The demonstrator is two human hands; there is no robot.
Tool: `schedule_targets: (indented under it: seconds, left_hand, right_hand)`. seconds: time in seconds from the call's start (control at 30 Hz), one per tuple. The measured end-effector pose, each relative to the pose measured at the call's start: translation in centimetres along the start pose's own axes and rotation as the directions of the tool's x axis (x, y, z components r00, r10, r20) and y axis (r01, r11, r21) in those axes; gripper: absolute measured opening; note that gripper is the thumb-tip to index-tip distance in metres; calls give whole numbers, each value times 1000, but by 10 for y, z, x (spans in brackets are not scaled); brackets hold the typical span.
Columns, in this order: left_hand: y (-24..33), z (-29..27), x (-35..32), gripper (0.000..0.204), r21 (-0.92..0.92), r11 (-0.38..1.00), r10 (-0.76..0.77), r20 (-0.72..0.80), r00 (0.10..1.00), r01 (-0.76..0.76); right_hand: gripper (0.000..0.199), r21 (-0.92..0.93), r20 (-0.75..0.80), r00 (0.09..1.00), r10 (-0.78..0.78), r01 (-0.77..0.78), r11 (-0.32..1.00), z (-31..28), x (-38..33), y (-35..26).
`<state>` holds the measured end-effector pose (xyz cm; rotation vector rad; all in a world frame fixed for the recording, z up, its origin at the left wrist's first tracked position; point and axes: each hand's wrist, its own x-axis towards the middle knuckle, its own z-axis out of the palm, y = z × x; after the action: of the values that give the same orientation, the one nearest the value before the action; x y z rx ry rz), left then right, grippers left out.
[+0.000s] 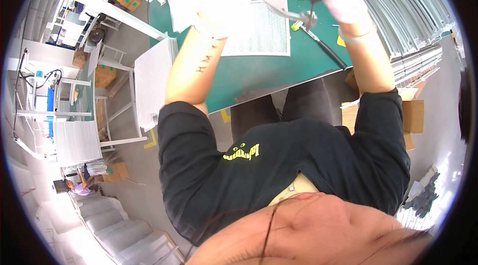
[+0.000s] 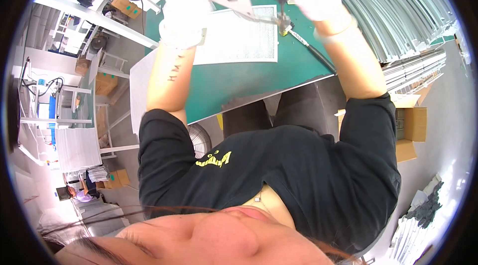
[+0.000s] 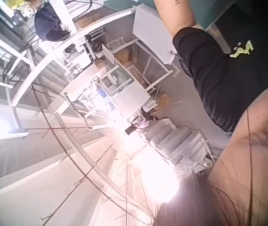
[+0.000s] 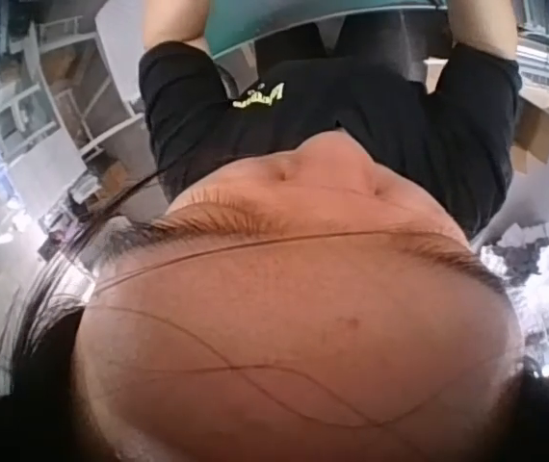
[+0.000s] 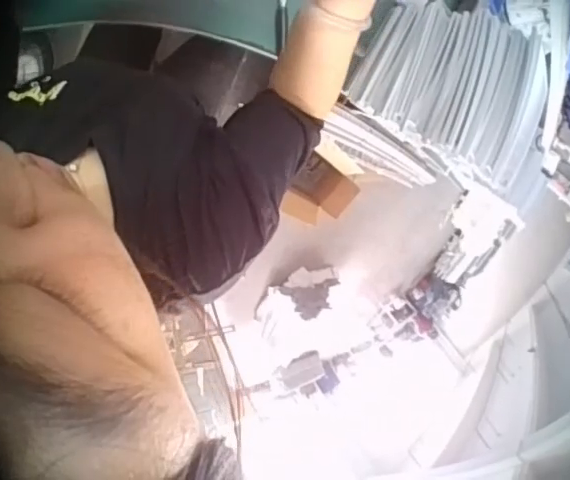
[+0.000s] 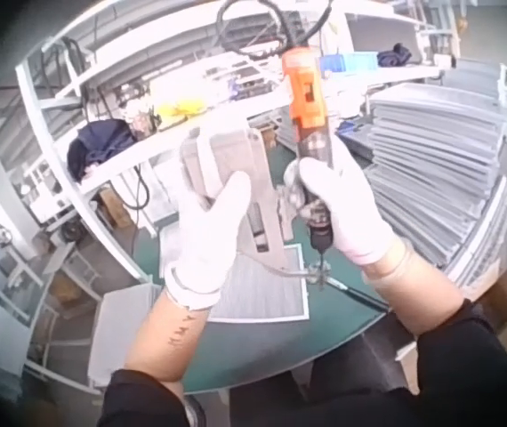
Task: Assembling a metal frame onto a mesh filter and securing the components with an electric screwdriver and mallet.
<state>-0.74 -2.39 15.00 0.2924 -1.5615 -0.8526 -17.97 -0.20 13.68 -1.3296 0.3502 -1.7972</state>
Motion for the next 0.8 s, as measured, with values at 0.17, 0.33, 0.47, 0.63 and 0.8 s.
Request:
schedule_targets:
  seconds: [0.17,0.33,0.47,0.63,0.8]
  left_hand:
    - [-23,8,-27,83,173,982,84,-41,996,-76]
    - [2,9,-4,91,-172,984,-54,-85,995,39]
    - [-11,8,-23,85,-31,999,8,-60,998,-10]
    - [20,-2,4,80,-89,989,-115,69,991,121]
    - [-1,0,-15,74,101,995,13,-67,998,-7]
  right_hand:
    - [39,-37,-128,979,156,-162,986,12,2,-31]
    - [23,-4,-97,995,2,-2,1000,6,-16,9]
    - [30,-25,-86,994,70,-72,997,1,-6,-9]
    - [20,-84,-31,1000,3,-5,996,3,-16,0]
    - [21,-23,-211,976,48,-54,998,24,-9,-11]
